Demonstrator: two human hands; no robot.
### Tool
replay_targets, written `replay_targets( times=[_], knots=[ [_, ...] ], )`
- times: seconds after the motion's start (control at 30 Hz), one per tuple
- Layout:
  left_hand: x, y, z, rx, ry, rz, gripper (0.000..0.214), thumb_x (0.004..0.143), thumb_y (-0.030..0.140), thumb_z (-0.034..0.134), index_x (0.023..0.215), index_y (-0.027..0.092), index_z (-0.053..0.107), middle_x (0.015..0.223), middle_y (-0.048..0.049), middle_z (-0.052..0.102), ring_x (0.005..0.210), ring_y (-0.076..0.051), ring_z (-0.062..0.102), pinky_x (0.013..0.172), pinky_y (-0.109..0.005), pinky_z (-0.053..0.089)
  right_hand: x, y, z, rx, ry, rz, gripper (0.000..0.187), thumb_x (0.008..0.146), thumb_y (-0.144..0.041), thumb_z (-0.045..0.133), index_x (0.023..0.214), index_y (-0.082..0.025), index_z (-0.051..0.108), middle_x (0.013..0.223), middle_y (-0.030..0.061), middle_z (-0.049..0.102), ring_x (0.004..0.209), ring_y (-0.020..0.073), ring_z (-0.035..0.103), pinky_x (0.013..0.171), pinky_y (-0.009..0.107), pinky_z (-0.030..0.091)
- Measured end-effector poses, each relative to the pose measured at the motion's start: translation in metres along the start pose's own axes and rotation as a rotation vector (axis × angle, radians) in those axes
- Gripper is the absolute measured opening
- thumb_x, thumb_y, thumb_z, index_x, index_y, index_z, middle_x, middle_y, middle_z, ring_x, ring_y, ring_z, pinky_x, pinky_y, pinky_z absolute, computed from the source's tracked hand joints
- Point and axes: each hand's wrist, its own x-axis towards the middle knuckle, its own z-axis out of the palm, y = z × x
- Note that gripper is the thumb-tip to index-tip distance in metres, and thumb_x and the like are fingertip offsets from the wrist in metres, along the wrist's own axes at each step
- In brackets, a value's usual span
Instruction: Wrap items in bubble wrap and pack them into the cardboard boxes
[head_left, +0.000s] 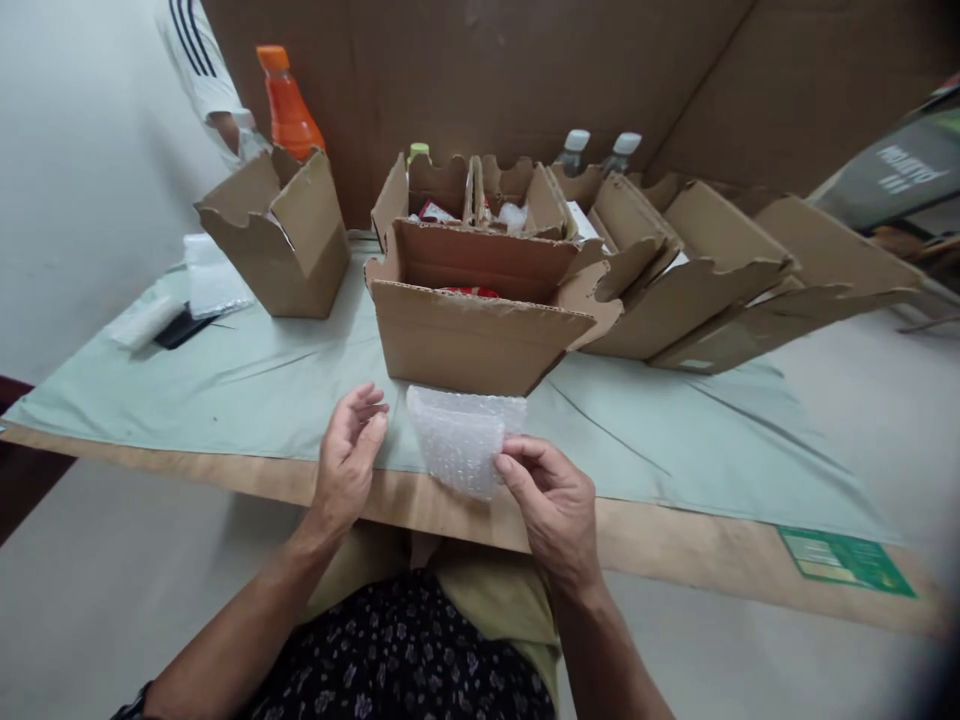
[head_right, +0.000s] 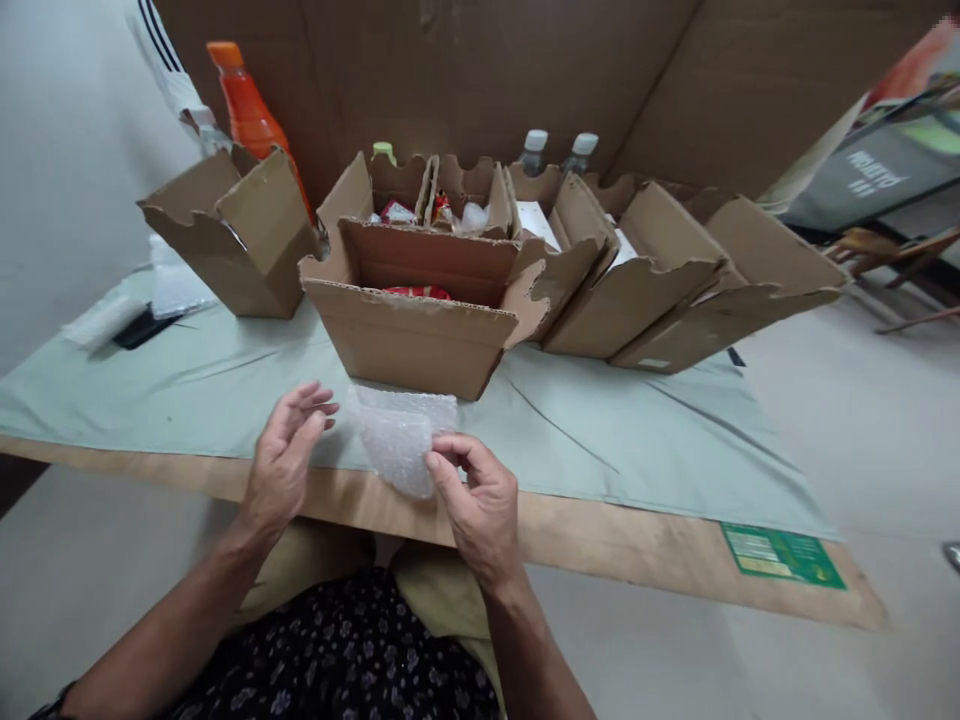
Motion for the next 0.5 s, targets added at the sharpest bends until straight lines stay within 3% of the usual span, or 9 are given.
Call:
replay_targets(
  times=[0.07, 0.2, 0.27, 0.37, 0.43, 0.5],
  knots=[
    [-0.011, 0.000, -0.004, 0.001, -0.040, -0.003, 0.055, 0.085, 0.044, 0.079, 0.133, 0.024, 0.060, 0.126, -0.0077, 0.067, 0.110, -0.020, 0.066, 0.097, -0.032, 0.053, -0.001, -0.002, 0.003, -0.043, 0.009, -0.033, 0.005, 0.089, -0.028, 0.074, 0.093, -0.025, 0.076, 0.091, 0.0007, 0.077, 0.084, 0.0157, 0.071, 0.077, 0.026, 0.056],
    [-0.033, 0.006, 0.004, -0.087, -0.311, -0.216, 0.092, 0.072, 0.041, 0.090, 0.150, 0.023, 0.046, 0.132, -0.0121, 0.067, 0.117, -0.028, 0.067, 0.099, -0.039, 0.055, -0.004, -0.008, 0.020, 0.009, -0.260, -0.090, 0.011, 0.090, -0.024, 0.070, 0.098, -0.026, 0.078, 0.099, 0.0024, 0.079, 0.095, 0.0181, 0.073, 0.086, 0.029, 0.057],
    [-0.034, 0.009, 0.008, -0.075, -0.262, -0.275, 0.087, 0.073, 0.038, 0.089, 0.149, 0.022, 0.049, 0.132, -0.0114, 0.069, 0.118, -0.029, 0.067, 0.101, -0.039, 0.055, -0.003, -0.006, 0.022, 0.085, -0.263, -0.053, 0.011, 0.091, -0.025, 0.070, 0.097, -0.026, 0.079, 0.098, 0.0021, 0.079, 0.092, 0.0175, 0.073, 0.084, 0.029, 0.058],
    [-0.020, 0.010, 0.002, -0.138, -0.110, -0.359, 0.062, 0.072, 0.043, 0.087, 0.124, 0.015, 0.067, 0.114, -0.0106, 0.076, 0.107, -0.029, 0.072, 0.094, -0.039, 0.058, 0.003, 0.003, 0.007, 0.235, 0.058, 0.061, 0.005, 0.087, -0.029, 0.075, 0.090, -0.026, 0.078, 0.090, 0.0003, 0.078, 0.083, 0.0147, 0.071, 0.077, 0.026, 0.056],
    [-0.008, 0.011, -0.007, -0.196, -0.097, -0.416, 0.056, 0.066, 0.043, 0.090, 0.110, 0.014, 0.070, 0.101, -0.0096, 0.078, 0.097, -0.028, 0.074, 0.088, -0.039, 0.059, 0.008, 0.009, -0.010, 0.292, 0.283, 0.112, 0.010, 0.078, -0.031, 0.082, 0.084, -0.025, 0.077, 0.083, -0.0005, 0.076, 0.077, 0.0132, 0.068, 0.073, 0.025, 0.053],
    [0.000, 0.011, -0.017, -0.208, -0.121, -0.440, 0.055, 0.062, 0.040, 0.092, 0.106, 0.015, 0.070, 0.095, -0.0078, 0.078, 0.092, -0.027, 0.074, 0.085, -0.037, 0.060, 0.010, 0.013, -0.023, 0.293, 0.393, 0.151, 0.018, 0.069, -0.032, 0.088, 0.080, -0.023, 0.076, 0.078, -0.0001, 0.074, 0.074, 0.0132, 0.066, 0.071, 0.025, 0.052]
  ],
)
